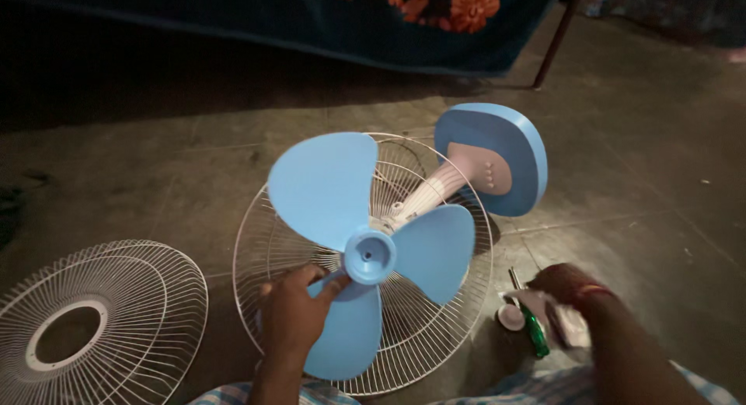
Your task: The person reassembles an electric fan by attaching the fan blades to the motor hub, securing them with a nut, and wiping the blades with a cloth. The fan cage and other parts remain nearby on the floor.
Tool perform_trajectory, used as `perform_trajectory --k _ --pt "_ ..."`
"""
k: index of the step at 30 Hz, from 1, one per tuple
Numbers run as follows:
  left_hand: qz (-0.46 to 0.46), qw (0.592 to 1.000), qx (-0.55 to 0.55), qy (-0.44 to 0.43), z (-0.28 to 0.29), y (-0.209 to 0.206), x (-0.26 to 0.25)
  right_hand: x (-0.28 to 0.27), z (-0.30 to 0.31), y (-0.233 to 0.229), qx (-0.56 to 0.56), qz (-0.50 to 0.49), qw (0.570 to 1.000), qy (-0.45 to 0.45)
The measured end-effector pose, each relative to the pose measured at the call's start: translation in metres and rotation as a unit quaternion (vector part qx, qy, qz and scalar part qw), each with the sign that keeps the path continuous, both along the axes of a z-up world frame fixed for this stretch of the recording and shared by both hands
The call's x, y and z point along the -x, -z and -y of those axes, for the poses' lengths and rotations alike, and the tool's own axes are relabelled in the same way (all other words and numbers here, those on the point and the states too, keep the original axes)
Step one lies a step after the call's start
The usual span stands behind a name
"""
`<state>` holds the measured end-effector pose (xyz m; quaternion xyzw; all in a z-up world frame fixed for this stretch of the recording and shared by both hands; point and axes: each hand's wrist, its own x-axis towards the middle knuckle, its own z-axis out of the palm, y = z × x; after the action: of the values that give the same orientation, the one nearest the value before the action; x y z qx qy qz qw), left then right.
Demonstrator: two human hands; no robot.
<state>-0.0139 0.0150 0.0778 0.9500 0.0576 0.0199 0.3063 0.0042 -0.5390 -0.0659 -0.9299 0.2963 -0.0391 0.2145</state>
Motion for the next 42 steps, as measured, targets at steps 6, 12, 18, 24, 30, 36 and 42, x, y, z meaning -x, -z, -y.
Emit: perform_trajectory --k 6,12,18,24,30,36,42 --pt "0.011 0.998 -0.021 0.063 -0.001 -0.002 -0.001 0.003 -0.097 -0.088 -0.117 0.351 0.924 -0.099" --pt "0.004 0.993 -0.062 0.098 0.001 -0.006 -0.008 0.019 -0.276 -0.131 0.026 0.324 0.842 -0.431" --pt "-0.026 0.993 -0.035 0.107 -0.003 -0.01 -0.004 0.011 -0.317 -0.144 0.022 0.096 0.927 -0.361" --pt "0.016 0.989 -0.029 0.145 0.01 -0.019 -0.01 0.004 -0.308 -0.121 0.048 0.185 0.933 -0.306" --pt "0.007 0.987 -0.049 0.152 0.017 -0.031 -0.003 0.008 -0.308 -0.117 -0.047 0.24 0.913 -0.325" --pt "-0.098 0.986 -0.013 0.137 0.014 -0.04 0.009 0.01 -0.302 -0.133 -0.117 0.131 0.898 -0.403" --pt "-0.111 0.896 0.42 0.092 -0.075 -0.045 -0.027 0.013 -0.308 -0.135 -0.162 0.037 0.924 -0.344"
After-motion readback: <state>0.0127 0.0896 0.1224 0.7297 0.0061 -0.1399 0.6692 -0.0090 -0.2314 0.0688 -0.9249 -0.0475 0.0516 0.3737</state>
